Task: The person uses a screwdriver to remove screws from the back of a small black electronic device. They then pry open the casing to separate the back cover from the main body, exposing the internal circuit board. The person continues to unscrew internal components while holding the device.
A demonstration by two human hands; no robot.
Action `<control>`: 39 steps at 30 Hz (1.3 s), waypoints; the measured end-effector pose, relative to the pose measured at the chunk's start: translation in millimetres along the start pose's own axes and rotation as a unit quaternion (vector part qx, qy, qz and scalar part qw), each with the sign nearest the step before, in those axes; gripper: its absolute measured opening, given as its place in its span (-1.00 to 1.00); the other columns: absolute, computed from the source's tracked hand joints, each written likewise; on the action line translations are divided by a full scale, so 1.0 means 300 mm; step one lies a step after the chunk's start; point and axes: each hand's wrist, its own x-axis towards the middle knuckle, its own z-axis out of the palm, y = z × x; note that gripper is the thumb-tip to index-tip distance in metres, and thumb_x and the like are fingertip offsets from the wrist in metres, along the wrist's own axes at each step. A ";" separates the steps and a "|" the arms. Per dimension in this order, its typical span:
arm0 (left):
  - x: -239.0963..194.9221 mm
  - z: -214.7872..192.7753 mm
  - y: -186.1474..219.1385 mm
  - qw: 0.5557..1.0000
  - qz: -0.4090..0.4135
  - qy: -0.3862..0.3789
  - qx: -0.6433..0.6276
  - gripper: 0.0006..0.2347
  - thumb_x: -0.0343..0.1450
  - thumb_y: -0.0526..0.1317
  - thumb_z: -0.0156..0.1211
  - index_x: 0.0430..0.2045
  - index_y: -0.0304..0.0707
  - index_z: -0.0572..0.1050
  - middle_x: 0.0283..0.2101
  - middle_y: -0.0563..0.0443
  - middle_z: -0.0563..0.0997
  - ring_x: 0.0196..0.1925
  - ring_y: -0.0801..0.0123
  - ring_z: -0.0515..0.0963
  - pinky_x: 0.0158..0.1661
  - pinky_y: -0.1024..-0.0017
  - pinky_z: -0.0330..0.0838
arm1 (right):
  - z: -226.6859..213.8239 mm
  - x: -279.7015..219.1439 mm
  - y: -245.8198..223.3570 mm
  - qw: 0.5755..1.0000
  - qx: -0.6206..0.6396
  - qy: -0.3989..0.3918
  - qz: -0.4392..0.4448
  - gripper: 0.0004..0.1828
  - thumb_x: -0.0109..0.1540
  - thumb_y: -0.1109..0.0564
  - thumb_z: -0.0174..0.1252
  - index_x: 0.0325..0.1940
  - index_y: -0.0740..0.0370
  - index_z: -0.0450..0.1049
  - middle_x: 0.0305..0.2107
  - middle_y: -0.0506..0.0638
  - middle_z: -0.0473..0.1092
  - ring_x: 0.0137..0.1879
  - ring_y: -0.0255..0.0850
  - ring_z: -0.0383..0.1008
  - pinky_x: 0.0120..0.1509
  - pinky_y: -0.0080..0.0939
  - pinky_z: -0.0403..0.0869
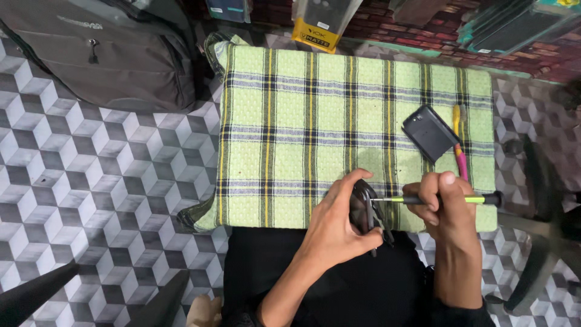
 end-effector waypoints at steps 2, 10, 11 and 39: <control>-0.020 -0.001 0.009 0.995 0.099 0.004 0.004 -0.25 0.12 -0.22 0.40 0.30 -0.10 0.29 0.17 -0.19 0.53 0.17 0.00 0.60 0.16 0.16 0.48 | -0.013 0.032 0.023 0.998 -0.051 0.032 0.005 -0.41 0.50 -0.22 -0.13 -0.52 0.15 0.19 -0.67 -0.17 0.03 -0.55 -0.41 -0.01 -0.46 -0.36 0.03; 0.003 0.012 -0.004 0.994 0.022 -0.053 -0.095 -0.22 0.12 -0.26 0.33 0.36 -0.09 0.28 0.16 -0.19 0.52 0.16 -0.02 0.60 0.15 0.17 0.53 | -0.053 0.025 0.098 0.988 -0.052 0.129 -0.062 -0.49 0.54 -0.18 -0.03 -0.31 0.25 0.30 -0.57 -0.13 0.20 -0.39 -0.35 0.15 -0.26 -0.35 0.21; 0.004 0.016 0.003 0.993 0.020 -0.042 -0.109 -0.23 0.12 -0.26 0.33 0.36 -0.09 0.27 0.18 -0.19 0.52 0.19 -0.02 0.60 0.16 0.18 0.55 | -0.034 0.021 0.081 0.986 -0.103 0.105 -0.077 -0.59 0.49 -0.12 0.05 -0.24 0.25 0.31 -0.47 -0.06 0.30 -0.31 -0.31 0.26 -0.17 -0.33 0.28; 0.020 0.041 0.005 0.997 0.058 0.001 -0.046 -0.22 0.19 -0.18 0.43 0.39 -0.12 0.23 0.16 -0.17 0.58 0.21 -0.04 0.62 0.17 0.17 0.51 | 0.222 -0.082 0.055 0.862 -0.448 0.156 -0.176 -0.76 0.14 0.28 0.33 -0.33 0.20 0.34 -0.64 -0.12 0.36 -0.56 -0.48 0.29 -0.48 -0.41 0.25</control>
